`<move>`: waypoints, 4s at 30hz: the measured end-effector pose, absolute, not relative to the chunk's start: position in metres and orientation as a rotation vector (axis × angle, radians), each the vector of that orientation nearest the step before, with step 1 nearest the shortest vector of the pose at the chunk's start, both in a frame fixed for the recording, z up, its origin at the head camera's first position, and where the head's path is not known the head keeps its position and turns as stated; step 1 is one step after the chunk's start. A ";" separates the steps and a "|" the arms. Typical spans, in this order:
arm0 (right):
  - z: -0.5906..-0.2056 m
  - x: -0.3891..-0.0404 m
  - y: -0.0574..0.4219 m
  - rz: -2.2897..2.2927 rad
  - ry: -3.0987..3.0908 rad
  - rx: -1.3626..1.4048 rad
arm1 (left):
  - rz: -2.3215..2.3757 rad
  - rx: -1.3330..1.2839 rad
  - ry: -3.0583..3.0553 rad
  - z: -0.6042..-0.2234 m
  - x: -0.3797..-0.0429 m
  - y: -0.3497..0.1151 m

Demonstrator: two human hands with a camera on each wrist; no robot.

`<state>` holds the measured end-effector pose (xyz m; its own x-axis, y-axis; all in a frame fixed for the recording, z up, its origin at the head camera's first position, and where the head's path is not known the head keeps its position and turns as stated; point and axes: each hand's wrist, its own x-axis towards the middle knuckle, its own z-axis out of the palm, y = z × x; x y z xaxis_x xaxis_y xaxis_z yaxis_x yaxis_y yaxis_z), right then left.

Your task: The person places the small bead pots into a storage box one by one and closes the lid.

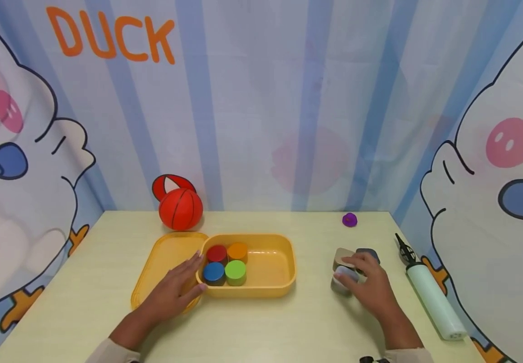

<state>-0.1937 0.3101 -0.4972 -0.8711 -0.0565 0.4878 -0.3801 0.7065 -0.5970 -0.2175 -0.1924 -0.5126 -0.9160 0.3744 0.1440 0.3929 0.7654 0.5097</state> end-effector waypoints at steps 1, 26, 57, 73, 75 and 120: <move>-0.498 -0.194 0.311 1.009 -2.479 0.343 | -0.858 -0.635 -2.918 -0.513 -0.218 -0.193; -0.518 -0.194 0.339 1.132 -2.512 0.429 | -0.868 -0.643 -2.920 -0.510 -0.219 -0.192; -0.504 -0.198 0.325 1.125 -2.409 0.573 | -0.880 -0.654 -2.904 -0.512 -0.214 -0.195; -0.466 -0.227 0.289 1.070 -2.337 0.758 | -0.883 -0.652 -2.909 -0.508 -0.216 -0.194; -0.464 -0.232 0.282 1.074 -2.334 0.784 | -0.885 -0.649 -2.909 -0.508 -0.216 -0.194; -0.468 -0.284 0.160 0.832 -2.717 0.815 | -0.886 -0.636 -2.907 -0.507 -0.215 -0.192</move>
<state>-0.2840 0.1597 -0.4682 -0.8322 -0.4504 0.3234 -0.5542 0.6923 -0.4622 -0.2151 -0.1923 -0.5070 -0.9155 0.3730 0.1507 0.3937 0.7532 0.5269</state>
